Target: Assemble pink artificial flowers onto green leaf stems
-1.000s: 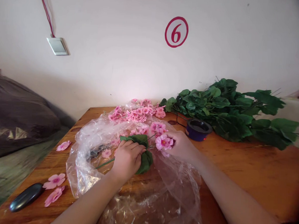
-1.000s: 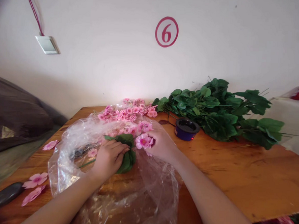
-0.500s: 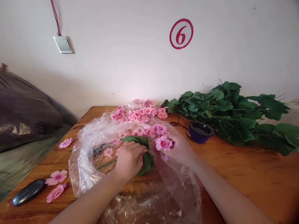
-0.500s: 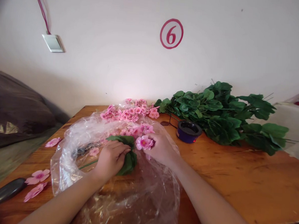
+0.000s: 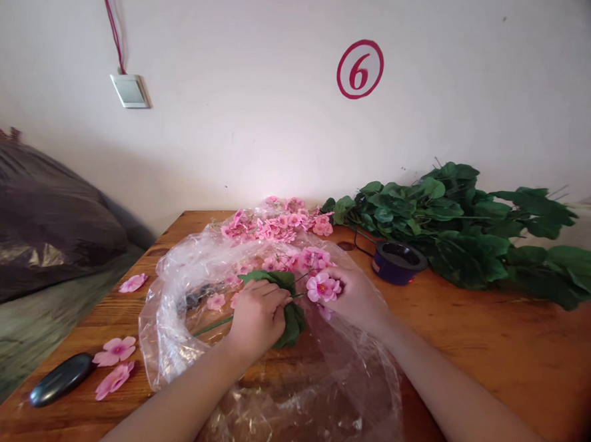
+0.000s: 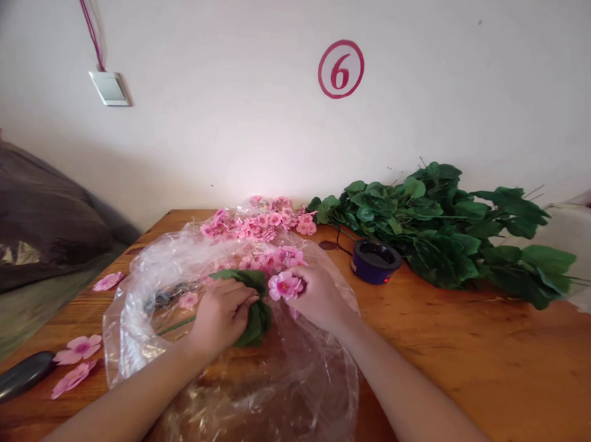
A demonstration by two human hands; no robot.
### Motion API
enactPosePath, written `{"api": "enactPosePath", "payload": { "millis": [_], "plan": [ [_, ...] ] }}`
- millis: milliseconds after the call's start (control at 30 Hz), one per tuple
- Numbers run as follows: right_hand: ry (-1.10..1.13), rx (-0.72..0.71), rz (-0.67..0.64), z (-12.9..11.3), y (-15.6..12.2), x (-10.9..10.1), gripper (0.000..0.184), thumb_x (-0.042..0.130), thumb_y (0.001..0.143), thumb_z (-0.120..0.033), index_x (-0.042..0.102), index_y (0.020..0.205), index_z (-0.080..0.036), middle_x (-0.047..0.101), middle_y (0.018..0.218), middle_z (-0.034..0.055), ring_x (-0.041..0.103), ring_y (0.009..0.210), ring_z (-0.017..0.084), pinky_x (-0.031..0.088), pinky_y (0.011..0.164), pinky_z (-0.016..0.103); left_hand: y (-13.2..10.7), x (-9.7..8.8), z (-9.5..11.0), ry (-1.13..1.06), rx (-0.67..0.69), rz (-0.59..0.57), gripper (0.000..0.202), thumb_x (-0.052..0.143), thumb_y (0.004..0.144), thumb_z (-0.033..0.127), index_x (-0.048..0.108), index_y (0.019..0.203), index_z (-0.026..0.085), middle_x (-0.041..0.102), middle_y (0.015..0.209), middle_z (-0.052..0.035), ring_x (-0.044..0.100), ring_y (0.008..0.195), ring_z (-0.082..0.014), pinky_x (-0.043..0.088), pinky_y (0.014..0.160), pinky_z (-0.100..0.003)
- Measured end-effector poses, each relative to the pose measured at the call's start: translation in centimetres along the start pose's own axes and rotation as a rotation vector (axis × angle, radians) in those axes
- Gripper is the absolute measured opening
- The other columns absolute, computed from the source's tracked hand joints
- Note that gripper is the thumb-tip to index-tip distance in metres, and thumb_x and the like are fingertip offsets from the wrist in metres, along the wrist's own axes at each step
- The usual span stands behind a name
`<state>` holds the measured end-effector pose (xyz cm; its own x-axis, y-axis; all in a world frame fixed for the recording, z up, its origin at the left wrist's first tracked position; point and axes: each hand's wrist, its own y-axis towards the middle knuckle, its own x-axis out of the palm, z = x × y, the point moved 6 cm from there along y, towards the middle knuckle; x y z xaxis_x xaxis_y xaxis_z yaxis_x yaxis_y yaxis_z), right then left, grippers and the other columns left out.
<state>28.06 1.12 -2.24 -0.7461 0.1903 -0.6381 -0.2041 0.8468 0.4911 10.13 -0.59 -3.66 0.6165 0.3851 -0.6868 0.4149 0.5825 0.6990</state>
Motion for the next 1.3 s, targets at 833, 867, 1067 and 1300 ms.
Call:
{"api": "enactPosePath", "payload": {
  "millis": [833,867,1067,1300],
  "plan": [
    [-0.028,-0.109,0.084,0.3,0.3,-1.5,0.024,0.071,0.072,-0.017,0.072,0.094,-0.026,0.067,0.118,0.0071,0.059,0.119,0.029,0.047,0.100,0.044,0.2,0.5,-1.0,-0.093,-0.015,-0.082,0.022,0.051,0.093,0.015,0.070,0.083,0.019,0.066,0.071,-0.0042,0.058,0.073,-0.0186,0.042,0.070,-0.032],
    [-0.026,-0.108,0.083,0.4,0.4,-1.5,0.025,0.071,0.073,-0.018,0.072,0.097,-0.026,0.066,0.121,0.0073,0.058,0.121,0.030,0.046,0.101,0.044,0.2,0.5,-0.9,-0.092,-0.015,-0.082,0.022,0.051,0.092,0.015,0.070,0.082,0.019,0.066,0.071,-0.0041,0.058,0.072,-0.0186,0.042,0.070,-0.032],
    [-0.008,-0.108,0.071,0.4,0.4,-1.5,0.032,0.072,0.074,-0.019,0.072,0.106,-0.025,0.064,0.126,0.0084,0.053,0.127,0.030,0.043,0.106,0.045,0.2,0.5,-1.0,-0.090,-0.010,-0.074,0.021,0.052,0.092,0.013,0.070,0.084,0.019,0.067,0.072,-0.0040,0.058,0.073,-0.0186,0.042,0.070,-0.032],
    [0.009,-0.068,0.061,0.9,0.4,-1.5,0.035,0.072,0.075,-0.020,0.071,0.110,-0.023,0.063,0.129,0.0093,0.052,0.129,0.029,0.041,0.108,0.045,0.1,0.5,-1.1,-0.075,-0.019,-0.077,0.020,0.053,0.091,0.011,0.070,0.085,0.020,0.068,0.074,-0.0035,0.058,0.075,-0.0186,0.041,0.071,-0.032]
  ]
}}
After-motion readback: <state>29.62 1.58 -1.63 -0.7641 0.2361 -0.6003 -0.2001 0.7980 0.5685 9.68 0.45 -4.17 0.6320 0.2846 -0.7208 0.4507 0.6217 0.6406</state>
